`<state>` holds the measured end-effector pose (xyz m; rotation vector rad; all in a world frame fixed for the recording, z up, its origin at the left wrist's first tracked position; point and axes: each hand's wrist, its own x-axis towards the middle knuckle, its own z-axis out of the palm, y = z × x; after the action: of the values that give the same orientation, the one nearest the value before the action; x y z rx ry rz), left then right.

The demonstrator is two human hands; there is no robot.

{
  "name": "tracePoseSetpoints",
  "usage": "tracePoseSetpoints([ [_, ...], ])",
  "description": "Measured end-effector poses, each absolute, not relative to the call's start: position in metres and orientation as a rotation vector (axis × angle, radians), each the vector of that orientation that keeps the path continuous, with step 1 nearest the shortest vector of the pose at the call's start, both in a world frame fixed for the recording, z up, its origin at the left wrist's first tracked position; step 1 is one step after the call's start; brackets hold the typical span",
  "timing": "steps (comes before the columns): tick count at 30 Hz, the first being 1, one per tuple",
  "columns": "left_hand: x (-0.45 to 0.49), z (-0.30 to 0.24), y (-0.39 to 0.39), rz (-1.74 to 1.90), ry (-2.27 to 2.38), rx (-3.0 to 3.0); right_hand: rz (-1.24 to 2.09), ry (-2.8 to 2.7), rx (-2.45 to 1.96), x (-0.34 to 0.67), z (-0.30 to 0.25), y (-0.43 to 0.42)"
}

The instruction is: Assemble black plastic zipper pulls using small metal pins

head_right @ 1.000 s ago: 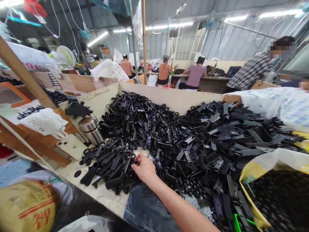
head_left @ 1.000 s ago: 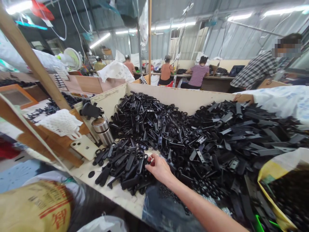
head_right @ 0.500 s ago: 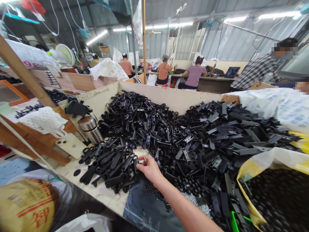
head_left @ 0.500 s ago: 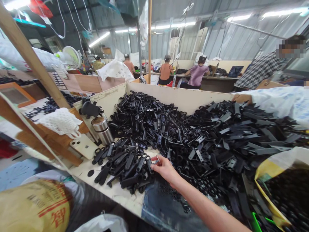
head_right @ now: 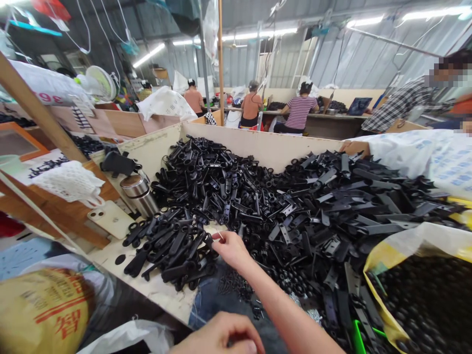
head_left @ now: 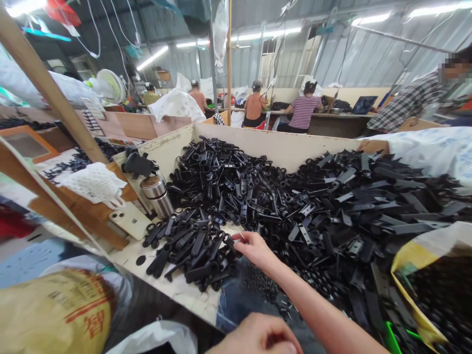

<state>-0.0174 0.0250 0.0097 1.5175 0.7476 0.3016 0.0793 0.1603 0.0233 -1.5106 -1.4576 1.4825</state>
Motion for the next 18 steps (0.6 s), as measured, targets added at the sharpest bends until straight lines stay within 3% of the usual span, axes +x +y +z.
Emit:
tracePoseSetpoints([
  [7,-0.066,0.008,0.027,0.616,0.960,1.022,2.027,-0.997,-1.345,0.096,0.021,0.158],
  [18,-0.067,0.005,0.023,1.152,1.234,0.708,2.331,-0.336,-0.930,0.112,0.006,0.051],
])
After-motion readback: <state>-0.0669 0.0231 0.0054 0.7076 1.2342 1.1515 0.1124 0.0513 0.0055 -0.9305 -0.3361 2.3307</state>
